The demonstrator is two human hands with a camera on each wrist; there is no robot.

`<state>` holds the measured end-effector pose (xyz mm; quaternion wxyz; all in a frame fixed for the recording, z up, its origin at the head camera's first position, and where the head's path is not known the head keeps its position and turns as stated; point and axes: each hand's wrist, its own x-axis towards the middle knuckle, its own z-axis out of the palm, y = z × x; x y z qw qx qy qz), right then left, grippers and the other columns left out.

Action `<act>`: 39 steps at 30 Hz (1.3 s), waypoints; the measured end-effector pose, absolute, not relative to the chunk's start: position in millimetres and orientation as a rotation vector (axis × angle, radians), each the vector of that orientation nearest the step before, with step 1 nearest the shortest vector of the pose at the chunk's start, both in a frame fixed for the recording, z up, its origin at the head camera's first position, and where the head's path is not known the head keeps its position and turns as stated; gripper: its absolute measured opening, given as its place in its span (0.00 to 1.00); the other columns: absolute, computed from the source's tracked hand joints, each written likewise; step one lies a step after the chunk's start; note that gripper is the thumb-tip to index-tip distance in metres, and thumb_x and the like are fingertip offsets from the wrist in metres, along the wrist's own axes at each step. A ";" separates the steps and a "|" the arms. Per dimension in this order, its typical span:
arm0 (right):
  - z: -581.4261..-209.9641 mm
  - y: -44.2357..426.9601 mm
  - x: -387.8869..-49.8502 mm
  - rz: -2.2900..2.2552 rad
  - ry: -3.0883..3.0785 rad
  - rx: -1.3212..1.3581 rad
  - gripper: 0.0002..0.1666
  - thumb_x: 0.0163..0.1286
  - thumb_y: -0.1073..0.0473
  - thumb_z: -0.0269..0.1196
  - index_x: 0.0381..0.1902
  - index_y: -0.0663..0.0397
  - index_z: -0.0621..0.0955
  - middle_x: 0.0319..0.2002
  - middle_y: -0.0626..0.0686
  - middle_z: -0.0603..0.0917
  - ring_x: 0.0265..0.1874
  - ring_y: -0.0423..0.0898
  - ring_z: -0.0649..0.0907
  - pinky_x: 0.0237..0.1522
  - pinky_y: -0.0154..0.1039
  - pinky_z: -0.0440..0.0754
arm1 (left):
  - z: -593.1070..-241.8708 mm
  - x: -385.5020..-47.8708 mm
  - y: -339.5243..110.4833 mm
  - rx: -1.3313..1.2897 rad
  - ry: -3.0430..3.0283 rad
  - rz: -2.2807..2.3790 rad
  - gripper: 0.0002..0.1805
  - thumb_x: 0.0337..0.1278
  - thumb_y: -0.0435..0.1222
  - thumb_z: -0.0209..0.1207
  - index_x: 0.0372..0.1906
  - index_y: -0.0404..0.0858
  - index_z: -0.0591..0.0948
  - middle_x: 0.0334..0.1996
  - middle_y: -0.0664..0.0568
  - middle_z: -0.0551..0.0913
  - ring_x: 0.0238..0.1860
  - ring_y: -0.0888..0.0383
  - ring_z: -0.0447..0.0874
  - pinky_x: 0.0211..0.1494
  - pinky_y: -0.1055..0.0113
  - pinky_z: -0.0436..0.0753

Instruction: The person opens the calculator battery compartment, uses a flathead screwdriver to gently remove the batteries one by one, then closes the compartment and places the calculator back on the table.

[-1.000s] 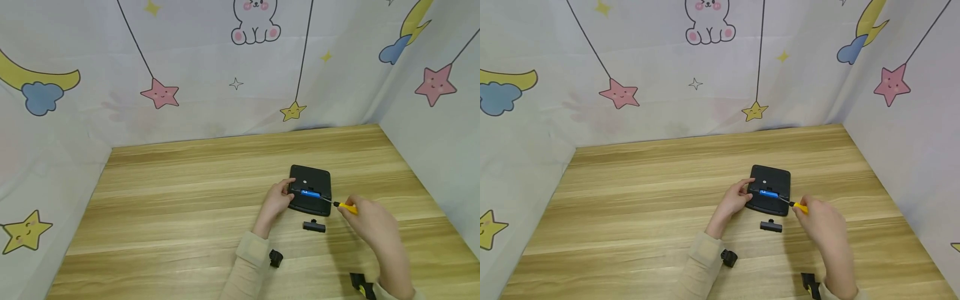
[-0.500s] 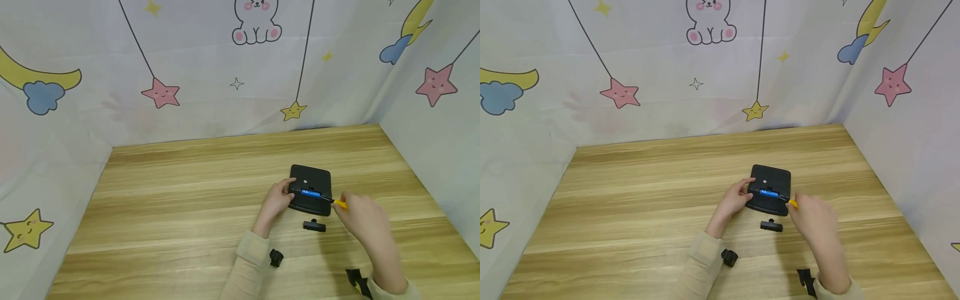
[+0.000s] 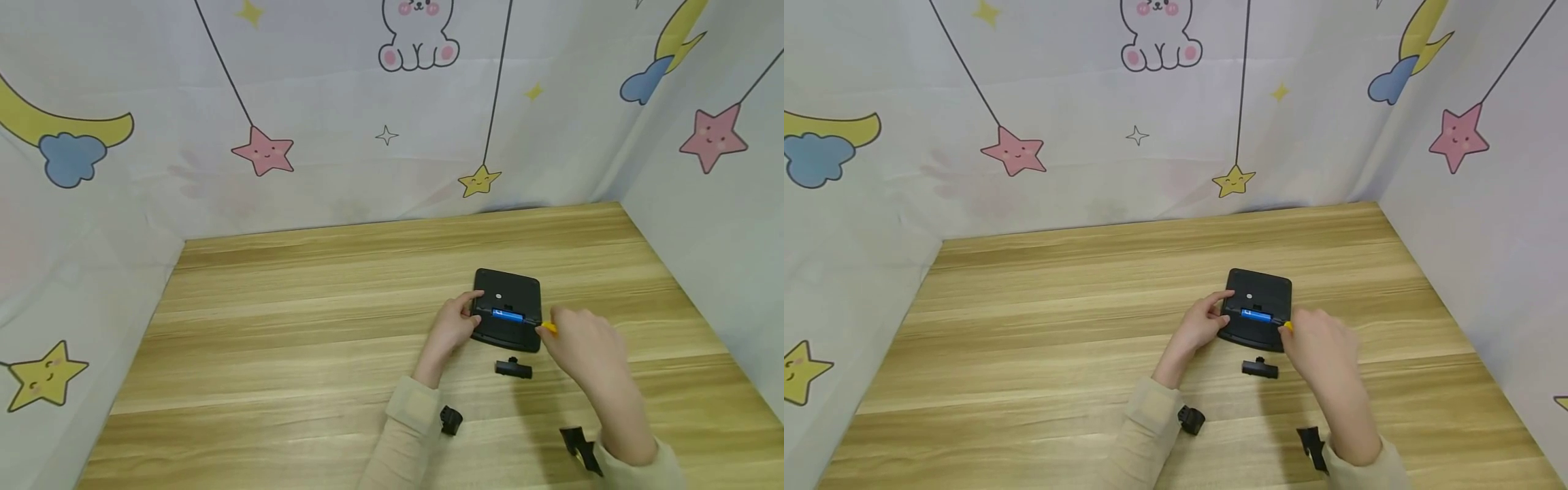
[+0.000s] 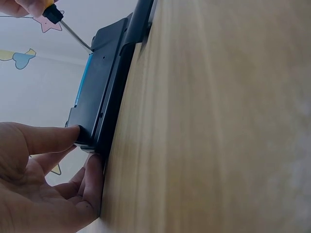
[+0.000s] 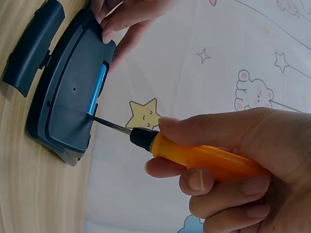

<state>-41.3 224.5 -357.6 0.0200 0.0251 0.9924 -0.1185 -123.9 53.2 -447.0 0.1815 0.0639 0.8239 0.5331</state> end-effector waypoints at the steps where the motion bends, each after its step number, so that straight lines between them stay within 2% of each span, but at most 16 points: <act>1: -357.4 224.0 -41.8 -0.367 3.079 0.074 0.13 0.63 0.55 0.64 0.26 0.59 0.77 0.15 0.49 0.68 0.14 0.46 0.67 0.15 0.35 0.60 | -447.0 -124.0 53.2 0.179 2.327 1.502 0.26 0.61 0.27 0.57 0.64 0.48 0.75 0.30 0.53 0.64 0.25 0.60 0.62 0.26 0.72 0.63; 11: -359.1 222.3 -43.6 -0.354 3.096 0.046 0.13 0.62 0.56 0.65 0.25 0.59 0.77 0.14 0.48 0.65 0.14 0.45 0.66 0.15 0.35 0.58 | -447.8 -123.9 54.9 0.184 2.335 1.516 0.27 0.60 0.26 0.57 0.63 0.48 0.76 0.30 0.52 0.64 0.25 0.61 0.62 0.26 0.73 0.63; 17: -364.0 229.1 -42.4 -0.387 3.109 0.002 0.13 0.61 0.56 0.66 0.30 0.62 0.79 0.14 0.49 0.70 0.14 0.45 0.67 0.15 0.35 0.60 | -447.8 -123.7 56.3 0.170 2.324 1.526 0.27 0.60 0.26 0.57 0.63 0.48 0.76 0.30 0.53 0.64 0.25 0.61 0.62 0.26 0.73 0.63; 21: -367.3 237.0 -42.8 -0.441 3.097 -0.014 0.15 0.61 0.55 0.66 0.33 0.63 0.79 0.14 0.48 0.69 0.14 0.44 0.66 0.16 0.34 0.59 | -448.5 -123.7 56.3 0.159 2.302 1.547 0.27 0.60 0.25 0.57 0.63 0.48 0.76 0.30 0.53 0.63 0.25 0.61 0.61 0.26 0.73 0.63; 25: -370.8 244.7 -43.6 -0.511 3.100 -0.041 0.13 0.61 0.55 0.66 0.31 0.61 0.79 0.14 0.47 0.67 0.14 0.43 0.65 0.17 0.34 0.57 | -447.7 -123.3 55.8 0.141 2.280 1.562 0.27 0.60 0.25 0.56 0.63 0.48 0.76 0.30 0.52 0.63 0.25 0.60 0.61 0.26 0.73 0.63; 39: -386.1 268.4 -41.3 -0.730 3.050 0.001 0.14 0.65 0.50 0.64 0.26 0.53 0.77 0.17 0.47 0.69 0.17 0.43 0.66 0.21 0.34 0.60 | -448.3 -123.0 57.4 0.116 2.311 1.516 0.27 0.61 0.27 0.56 0.63 0.51 0.76 0.31 0.52 0.63 0.26 0.59 0.62 0.26 0.72 0.63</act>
